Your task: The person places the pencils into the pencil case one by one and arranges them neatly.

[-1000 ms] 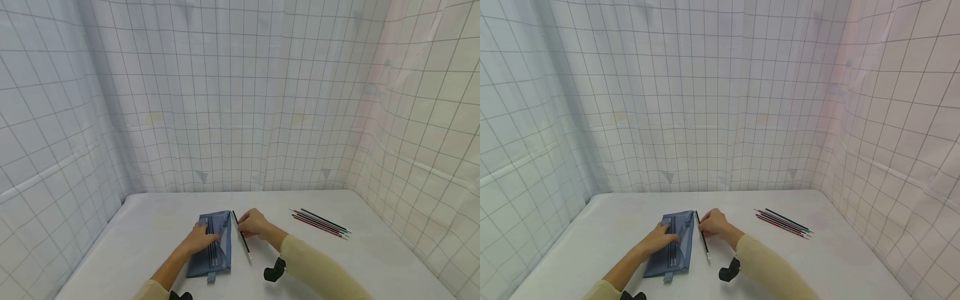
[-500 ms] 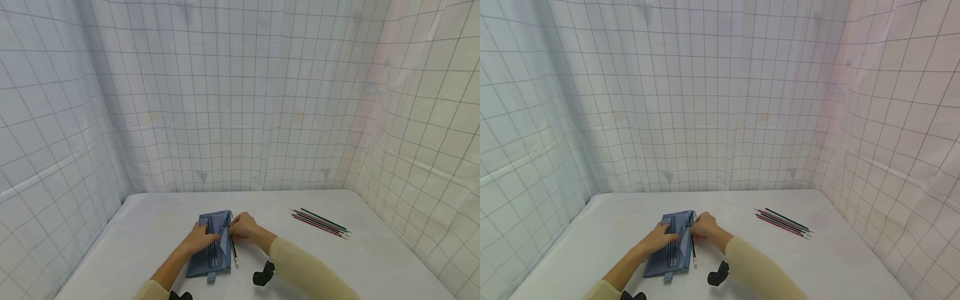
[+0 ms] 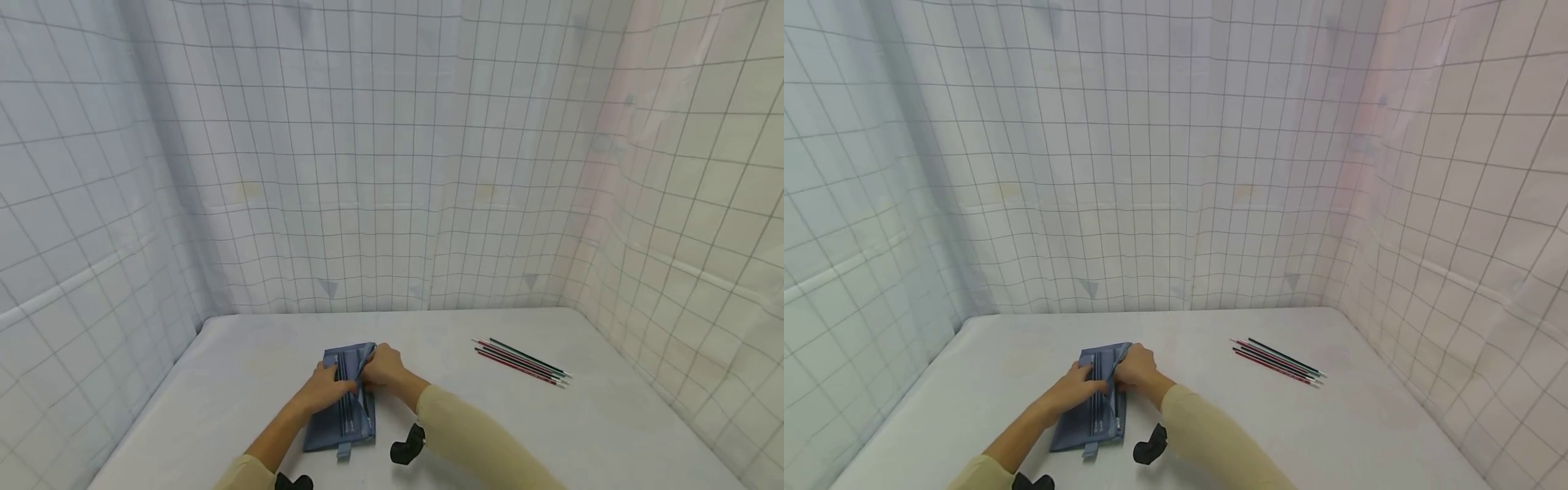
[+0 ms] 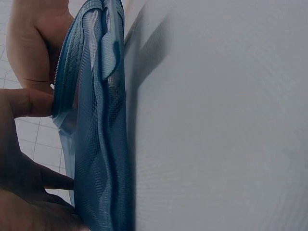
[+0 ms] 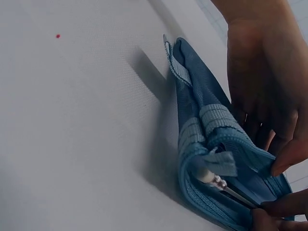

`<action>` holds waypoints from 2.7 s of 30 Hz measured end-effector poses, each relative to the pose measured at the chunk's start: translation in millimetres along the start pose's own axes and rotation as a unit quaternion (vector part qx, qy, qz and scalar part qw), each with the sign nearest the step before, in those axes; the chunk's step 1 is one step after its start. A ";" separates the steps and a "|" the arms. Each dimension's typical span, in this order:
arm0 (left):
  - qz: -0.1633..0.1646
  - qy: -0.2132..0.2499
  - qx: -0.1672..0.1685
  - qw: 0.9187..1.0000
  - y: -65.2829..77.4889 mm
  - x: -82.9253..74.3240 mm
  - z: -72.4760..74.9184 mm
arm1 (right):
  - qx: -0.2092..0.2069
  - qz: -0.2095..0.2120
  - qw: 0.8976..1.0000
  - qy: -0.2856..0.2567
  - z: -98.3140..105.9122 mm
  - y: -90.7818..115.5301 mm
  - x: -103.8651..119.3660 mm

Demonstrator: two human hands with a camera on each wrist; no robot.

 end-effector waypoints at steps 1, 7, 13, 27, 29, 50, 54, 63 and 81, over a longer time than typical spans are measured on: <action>0.001 -0.001 0.000 1.000 -0.4 0.0 -0.1 | 0.000 0.000 1.000 0.001 -0.4 -1.1 0.6; 0.003 0.003 0.003 1.000 -0.5 -0.7 1.1 | -0.001 -0.002 1.000 0.004 -2.0 -5.3 2.2; 0.001 0.009 0.008 1.000 0.7 -0.9 2.1 | 0.038 0.003 0.997 -0.061 -4.7 -2.7 3.2; 0.004 0.016 0.011 1.000 1.6 -1.5 1.5 | 0.140 0.002 0.961 -0.237 3.3 3.9 0.2; 0.002 0.014 0.009 1.000 1.5 -1.8 1.8 | 0.146 0.004 0.961 -0.235 7.0 4.4 0.6; 0.003 -0.017 -0.001 1.000 -2.3 -1.8 0.5 | 0.172 -0.008 0.970 -0.170 42.4 15.2 1.6; 0.005 -0.017 -0.001 1.000 -3.0 -1.0 0.3 | 0.170 -0.009 0.973 -0.158 48.3 17.2 1.1; 0.021 -0.025 -0.001 0.999 -4.7 -2.1 -1.7 | 0.176 0.000 0.974 -0.146 64.9 22.4 -3.4; 0.022 -0.019 0.003 1.000 -4.9 2.4 -4.2 | 0.154 -0.007 0.982 -0.113 108.1 35.5 -23.5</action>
Point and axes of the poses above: each hand's wrist, its own y-axis away from the middle knuckle, its own z-axis out of the back of the hand, x = y × z, the point moved 2 cm from there along -y, towards the middle knuckle, and after that the axes turned 15 degrees about x, right-handed, at the moved point
